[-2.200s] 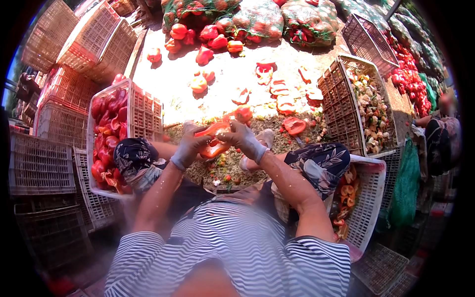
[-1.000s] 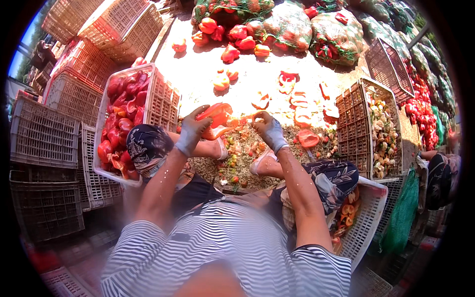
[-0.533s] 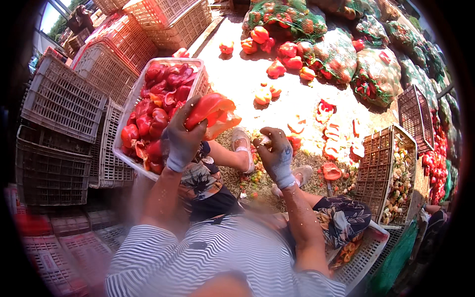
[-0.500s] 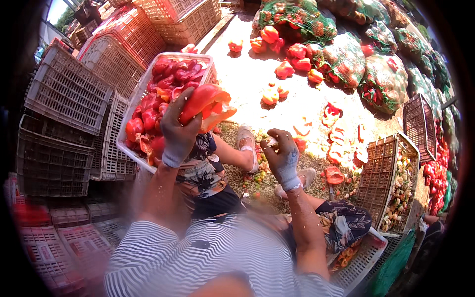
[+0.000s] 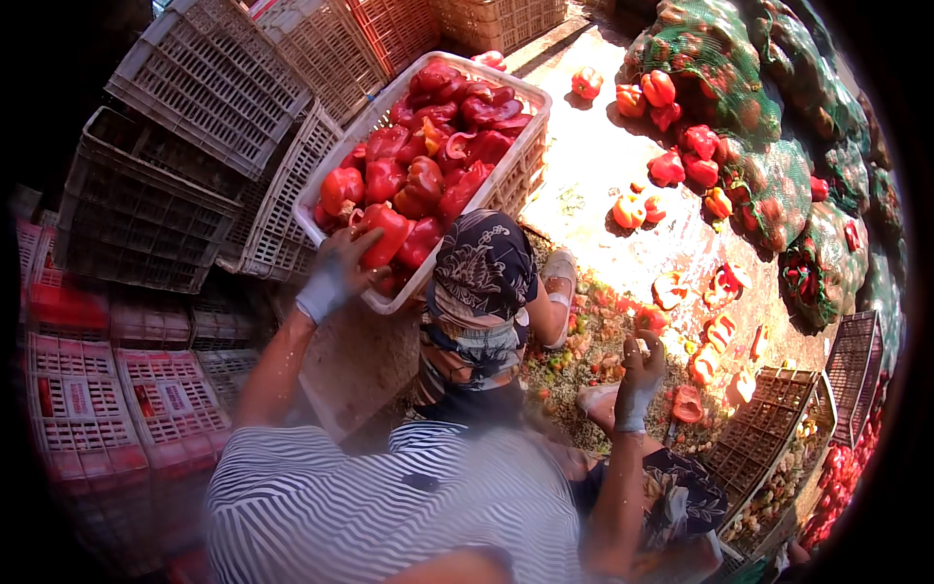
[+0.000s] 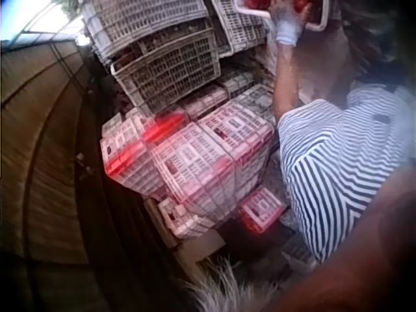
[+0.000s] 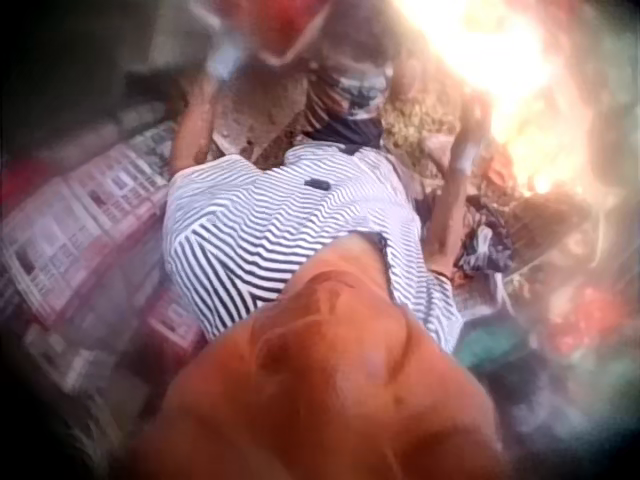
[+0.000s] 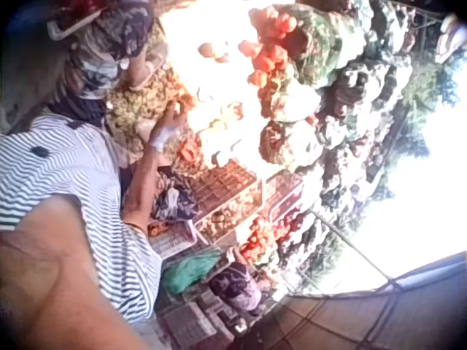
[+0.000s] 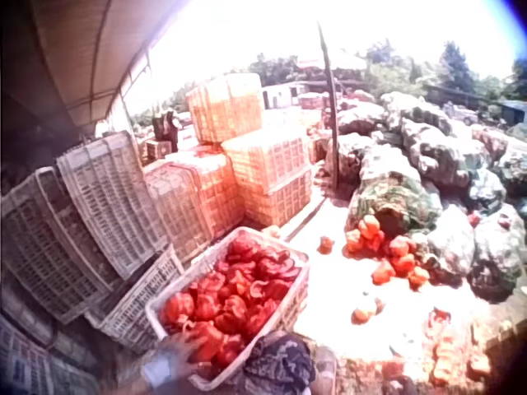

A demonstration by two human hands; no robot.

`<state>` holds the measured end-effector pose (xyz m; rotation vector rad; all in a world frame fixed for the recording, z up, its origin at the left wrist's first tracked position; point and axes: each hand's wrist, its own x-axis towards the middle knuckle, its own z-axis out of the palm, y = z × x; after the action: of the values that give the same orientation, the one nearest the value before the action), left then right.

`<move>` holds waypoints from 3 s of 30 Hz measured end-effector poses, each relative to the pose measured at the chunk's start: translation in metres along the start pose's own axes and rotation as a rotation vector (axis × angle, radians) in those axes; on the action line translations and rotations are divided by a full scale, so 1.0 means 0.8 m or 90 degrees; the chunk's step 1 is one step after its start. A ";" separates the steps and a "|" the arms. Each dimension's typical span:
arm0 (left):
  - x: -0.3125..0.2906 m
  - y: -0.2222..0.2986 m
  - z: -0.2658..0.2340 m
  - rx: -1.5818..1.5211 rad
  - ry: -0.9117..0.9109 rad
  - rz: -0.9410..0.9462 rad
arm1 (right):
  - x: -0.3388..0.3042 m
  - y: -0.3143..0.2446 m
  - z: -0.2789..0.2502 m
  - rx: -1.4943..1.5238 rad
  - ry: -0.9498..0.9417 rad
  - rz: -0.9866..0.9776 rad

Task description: The person sorts red peppers by hand, picking them up from the ground and placing them into a white plastic crate.

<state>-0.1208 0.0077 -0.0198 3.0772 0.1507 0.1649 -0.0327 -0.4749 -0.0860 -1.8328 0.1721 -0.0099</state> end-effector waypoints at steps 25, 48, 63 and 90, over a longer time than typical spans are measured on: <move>0.039 0.034 0.071 -0.081 0.128 -0.055 | 0.015 0.039 0.018 -0.053 -0.042 0.164; 0.032 0.026 0.123 0.041 0.050 -0.033 | 0.128 0.055 -0.476 -1.030 0.244 0.285; 0.031 0.006 0.117 -0.010 0.043 -0.033 | 0.205 0.244 -0.059 -0.289 -0.044 0.316; 0.124 0.379 0.080 -1.053 -0.311 0.249 | 0.130 0.066 -0.001 -0.152 -0.446 -0.454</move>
<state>0.0130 -0.2872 -0.0547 1.3851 -0.4034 -0.3048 0.0641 -0.5019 -0.1452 -1.9344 -1.0035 0.1576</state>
